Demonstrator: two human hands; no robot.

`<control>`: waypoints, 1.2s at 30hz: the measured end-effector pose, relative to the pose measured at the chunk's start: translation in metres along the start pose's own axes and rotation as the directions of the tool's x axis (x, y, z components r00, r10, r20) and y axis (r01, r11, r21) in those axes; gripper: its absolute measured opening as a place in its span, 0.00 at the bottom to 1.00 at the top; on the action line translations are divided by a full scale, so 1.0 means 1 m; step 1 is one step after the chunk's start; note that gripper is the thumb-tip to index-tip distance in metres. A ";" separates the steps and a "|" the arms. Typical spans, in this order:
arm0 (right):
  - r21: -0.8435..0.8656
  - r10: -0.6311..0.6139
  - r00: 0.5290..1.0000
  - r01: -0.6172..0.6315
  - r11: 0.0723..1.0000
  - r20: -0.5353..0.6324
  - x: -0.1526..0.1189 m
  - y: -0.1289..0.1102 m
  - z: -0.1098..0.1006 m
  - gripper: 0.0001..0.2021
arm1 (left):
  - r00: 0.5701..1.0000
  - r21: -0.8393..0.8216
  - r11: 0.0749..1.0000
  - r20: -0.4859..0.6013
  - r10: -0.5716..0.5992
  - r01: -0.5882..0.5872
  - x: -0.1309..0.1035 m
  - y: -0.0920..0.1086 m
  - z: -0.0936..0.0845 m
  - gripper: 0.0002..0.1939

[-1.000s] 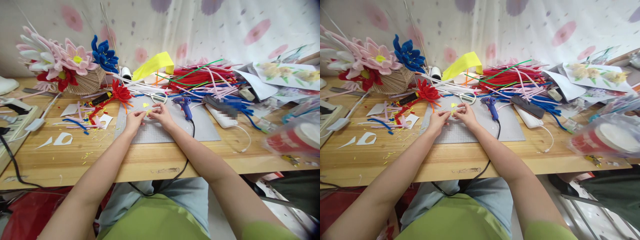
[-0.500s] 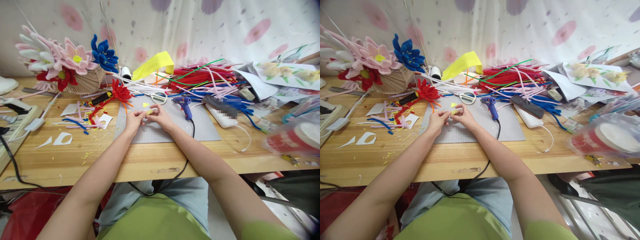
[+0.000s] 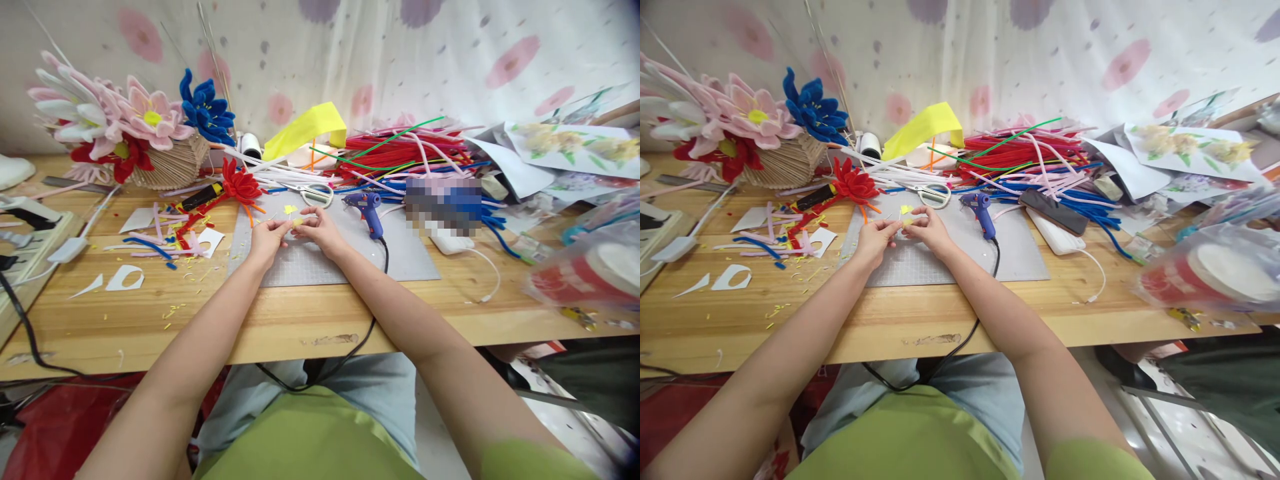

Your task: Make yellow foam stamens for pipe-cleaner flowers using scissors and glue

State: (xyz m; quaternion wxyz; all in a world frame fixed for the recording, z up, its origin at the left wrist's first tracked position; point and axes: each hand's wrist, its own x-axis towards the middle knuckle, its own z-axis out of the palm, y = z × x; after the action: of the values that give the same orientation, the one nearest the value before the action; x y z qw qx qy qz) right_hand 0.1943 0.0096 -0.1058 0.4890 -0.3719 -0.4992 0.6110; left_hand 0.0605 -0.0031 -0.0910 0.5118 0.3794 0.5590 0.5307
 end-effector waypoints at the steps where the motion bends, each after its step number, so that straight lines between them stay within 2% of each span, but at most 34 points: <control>1: 0.001 0.005 1.000 -0.005 1.000 -0.007 0.000 0.000 0.000 0.23 | 1.000 -0.006 1.000 0.004 -0.003 0.003 0.000 0.001 0.000 0.12; 7: 0.001 0.022 0.999 -0.022 1.000 -0.023 0.000 -0.001 0.000 0.23 | 0.998 -0.056 0.997 0.048 -0.042 0.045 -0.003 0.007 -0.002 0.16; 22: 0.004 0.011 1.000 -0.011 1.000 -0.021 0.001 -0.003 0.001 0.23 | 0.999 -0.009 1.000 0.020 -0.025 0.025 0.000 0.001 -0.002 0.12; 30: -0.013 -0.028 0.999 0.029 0.999 0.037 0.000 -0.002 0.003 0.22 | 0.998 -0.021 1.000 0.052 -0.022 0.023 -0.001 0.002 0.000 0.10; 36: -0.054 -0.015 1.000 0.016 0.998 0.007 0.003 0.001 0.003 0.23 | 0.999 -0.025 1.000 0.046 -0.006 0.007 -0.001 0.001 0.000 0.12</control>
State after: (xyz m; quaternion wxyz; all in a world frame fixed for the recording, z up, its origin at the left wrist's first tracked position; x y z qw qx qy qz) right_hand 0.1909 0.0114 -0.1062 0.4817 -0.3791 -0.5201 0.5948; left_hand 0.0602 -0.0043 -0.0896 0.5311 0.3833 0.5413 0.5272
